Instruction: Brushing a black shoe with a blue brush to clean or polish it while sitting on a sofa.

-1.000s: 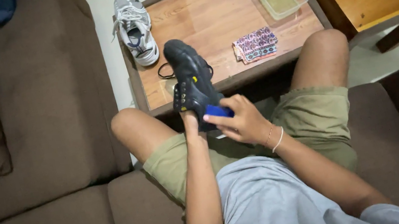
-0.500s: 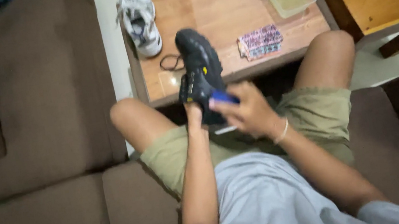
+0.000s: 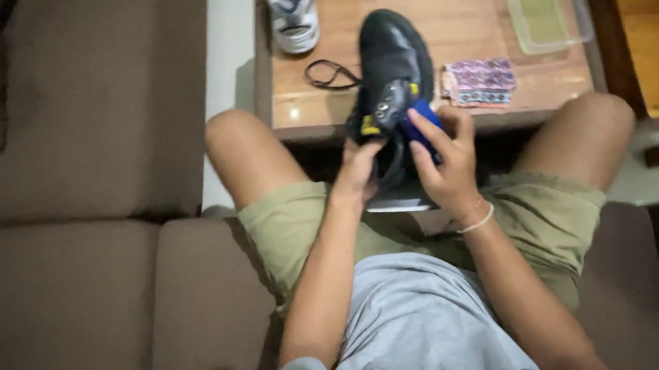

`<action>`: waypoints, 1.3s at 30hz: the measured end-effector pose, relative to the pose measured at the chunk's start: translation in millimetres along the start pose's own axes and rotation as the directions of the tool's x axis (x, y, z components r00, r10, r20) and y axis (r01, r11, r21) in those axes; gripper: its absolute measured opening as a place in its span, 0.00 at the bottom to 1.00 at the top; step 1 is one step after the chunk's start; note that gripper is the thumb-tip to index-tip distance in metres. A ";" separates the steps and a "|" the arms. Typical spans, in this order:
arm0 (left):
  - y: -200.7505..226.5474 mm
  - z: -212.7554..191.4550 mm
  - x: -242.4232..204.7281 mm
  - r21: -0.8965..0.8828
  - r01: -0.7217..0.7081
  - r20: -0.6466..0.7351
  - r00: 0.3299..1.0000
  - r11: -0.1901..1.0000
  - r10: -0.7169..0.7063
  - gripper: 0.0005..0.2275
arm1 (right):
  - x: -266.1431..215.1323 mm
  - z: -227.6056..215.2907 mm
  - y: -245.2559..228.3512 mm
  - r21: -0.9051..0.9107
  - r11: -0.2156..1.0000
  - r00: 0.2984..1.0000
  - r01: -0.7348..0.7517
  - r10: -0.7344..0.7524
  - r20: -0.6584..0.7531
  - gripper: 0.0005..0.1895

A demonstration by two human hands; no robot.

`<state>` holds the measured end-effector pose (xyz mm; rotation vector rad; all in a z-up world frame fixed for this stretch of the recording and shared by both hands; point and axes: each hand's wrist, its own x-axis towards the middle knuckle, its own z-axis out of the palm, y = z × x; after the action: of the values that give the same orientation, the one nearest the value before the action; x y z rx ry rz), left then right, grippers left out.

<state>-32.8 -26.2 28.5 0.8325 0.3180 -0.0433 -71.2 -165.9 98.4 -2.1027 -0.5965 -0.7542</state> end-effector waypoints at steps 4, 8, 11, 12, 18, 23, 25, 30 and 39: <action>1.7 4.7 7.7 -0.005 -0.021 -0.100 0.995 1.000 0.021 0.22 | -17.7 5.5 -10.9 0.000 0.997 0.990 0.078 -0.078 0.114 0.25; 8.4 2.2 -0.7 0.076 0.000 -0.112 0.994 0.997 0.008 0.29 | -17.1 9.1 -4.0 -0.100 0.982 0.979 0.158 -0.142 0.148 0.27; -9.4 -10.9 8.1 0.060 -0.022 -0.043 0.999 0.998 0.025 0.28 | 11.2 5.4 1.3 -0.125 0.983 0.988 0.135 -0.124 0.096 0.27; -16.9 -16.9 15.0 0.147 -0.037 0.000 0.999 0.988 0.038 0.27 | 23.6 3.2 2.9 -0.107 0.989 0.994 0.103 -0.098 0.057 0.26; -9.2 -23.7 25.5 0.105 -0.022 0.078 0.997 0.994 0.014 0.16 | -30.1 8.4 -8.0 -0.006 1.000 0.998 -0.024 0.024 0.058 0.26; 13.8 -10.8 7.3 0.207 -0.086 0.192 0.980 0.974 0.046 0.19 | -10.0 5.1 3.0 -0.052 0.999 1.000 0.007 -0.007 0.009 0.24; 15.8 -8.7 -4.8 0.174 -0.128 0.273 0.959 0.976 0.077 0.24 | 11.9 2.3 8.2 -0.067 0.998 0.998 -0.002 -0.002 -0.060 0.24; 56.8 32.9 -46.4 0.083 -0.045 0.427 0.904 0.995 0.005 0.43 | 15.7 -3.8 -4.3 0.148 0.987 0.992 -0.057 0.073 -0.101 0.22; -50.8 -56.3 18.1 -0.307 0.501 0.549 0.787 0.809 -0.280 0.33 | -9.7 -30.1 -28.8 0.199 0.979 0.999 -0.045 0.049 -0.014 0.22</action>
<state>-38.5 -17.7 -48.9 0.2635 0.0174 -0.5610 -105.5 -175.5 122.0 -1.9172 -0.5850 -0.6587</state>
